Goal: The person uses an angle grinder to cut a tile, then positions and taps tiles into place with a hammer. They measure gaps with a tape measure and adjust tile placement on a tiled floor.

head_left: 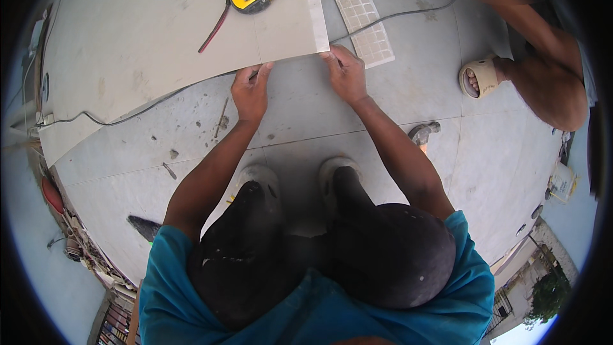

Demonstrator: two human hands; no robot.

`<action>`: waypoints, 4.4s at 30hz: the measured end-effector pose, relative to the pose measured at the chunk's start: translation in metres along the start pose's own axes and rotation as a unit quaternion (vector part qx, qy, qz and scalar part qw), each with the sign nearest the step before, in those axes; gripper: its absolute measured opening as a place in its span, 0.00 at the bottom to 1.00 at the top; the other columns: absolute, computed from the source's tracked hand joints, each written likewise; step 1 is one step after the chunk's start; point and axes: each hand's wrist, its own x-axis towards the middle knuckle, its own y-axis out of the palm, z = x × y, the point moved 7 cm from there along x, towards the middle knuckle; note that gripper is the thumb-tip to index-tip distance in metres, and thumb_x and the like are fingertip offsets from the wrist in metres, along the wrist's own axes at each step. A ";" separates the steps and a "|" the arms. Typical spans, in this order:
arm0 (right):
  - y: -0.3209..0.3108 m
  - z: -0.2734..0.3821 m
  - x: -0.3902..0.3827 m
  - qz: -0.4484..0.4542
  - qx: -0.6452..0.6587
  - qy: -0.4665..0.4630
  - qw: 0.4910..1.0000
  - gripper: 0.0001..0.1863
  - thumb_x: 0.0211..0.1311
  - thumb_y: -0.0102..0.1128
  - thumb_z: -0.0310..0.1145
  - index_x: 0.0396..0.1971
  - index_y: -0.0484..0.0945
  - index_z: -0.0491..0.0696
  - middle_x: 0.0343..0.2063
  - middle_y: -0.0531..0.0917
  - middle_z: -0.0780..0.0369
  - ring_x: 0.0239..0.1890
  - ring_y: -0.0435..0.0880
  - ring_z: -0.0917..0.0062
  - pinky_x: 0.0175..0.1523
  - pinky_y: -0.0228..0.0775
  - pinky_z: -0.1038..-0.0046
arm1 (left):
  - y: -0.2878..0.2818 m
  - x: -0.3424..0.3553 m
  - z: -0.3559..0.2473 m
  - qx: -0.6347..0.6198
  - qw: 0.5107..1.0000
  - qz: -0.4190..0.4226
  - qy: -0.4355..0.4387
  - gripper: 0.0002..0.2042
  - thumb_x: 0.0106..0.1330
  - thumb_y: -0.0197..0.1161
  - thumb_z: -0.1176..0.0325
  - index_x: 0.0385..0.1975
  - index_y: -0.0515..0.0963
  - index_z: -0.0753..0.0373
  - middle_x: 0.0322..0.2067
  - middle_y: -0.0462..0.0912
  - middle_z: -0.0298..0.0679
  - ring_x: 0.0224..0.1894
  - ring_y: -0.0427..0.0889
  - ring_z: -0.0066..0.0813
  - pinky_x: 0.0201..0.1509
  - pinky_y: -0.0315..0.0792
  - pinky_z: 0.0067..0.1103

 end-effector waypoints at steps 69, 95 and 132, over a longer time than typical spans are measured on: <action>0.003 -0.012 -0.005 -0.023 -0.059 -0.034 0.997 0.07 0.62 0.64 0.30 0.37 0.78 0.45 0.36 0.81 0.56 0.40 0.81 0.60 0.45 0.73 0.65 | 0.000 -0.003 -0.015 -0.003 1.000 0.002 0.007 0.16 0.66 0.67 0.61 0.42 0.81 0.70 0.38 0.83 0.40 0.39 0.80 0.21 0.46 0.75 0.20; 0.004 -0.018 -0.007 -0.011 -0.050 -0.012 0.999 0.11 0.61 0.65 0.33 0.41 0.78 0.46 0.36 0.80 0.57 0.39 0.82 0.64 0.43 0.73 0.67 | -0.002 0.001 0.012 -0.046 0.999 -0.003 -0.021 0.15 0.67 0.67 0.64 0.42 0.80 0.72 0.40 0.82 0.41 0.39 0.78 0.21 0.44 0.73 0.19; -0.022 -0.007 -0.096 0.110 0.031 0.105 0.988 0.08 0.62 0.63 0.34 0.35 0.80 0.45 0.33 0.82 0.57 0.37 0.81 0.63 0.42 0.73 0.66 | -0.026 -0.084 0.007 0.072 0.954 0.246 -0.157 0.15 0.67 0.67 0.68 0.49 0.77 0.67 0.34 0.84 0.34 0.34 0.80 0.16 0.40 0.76 0.18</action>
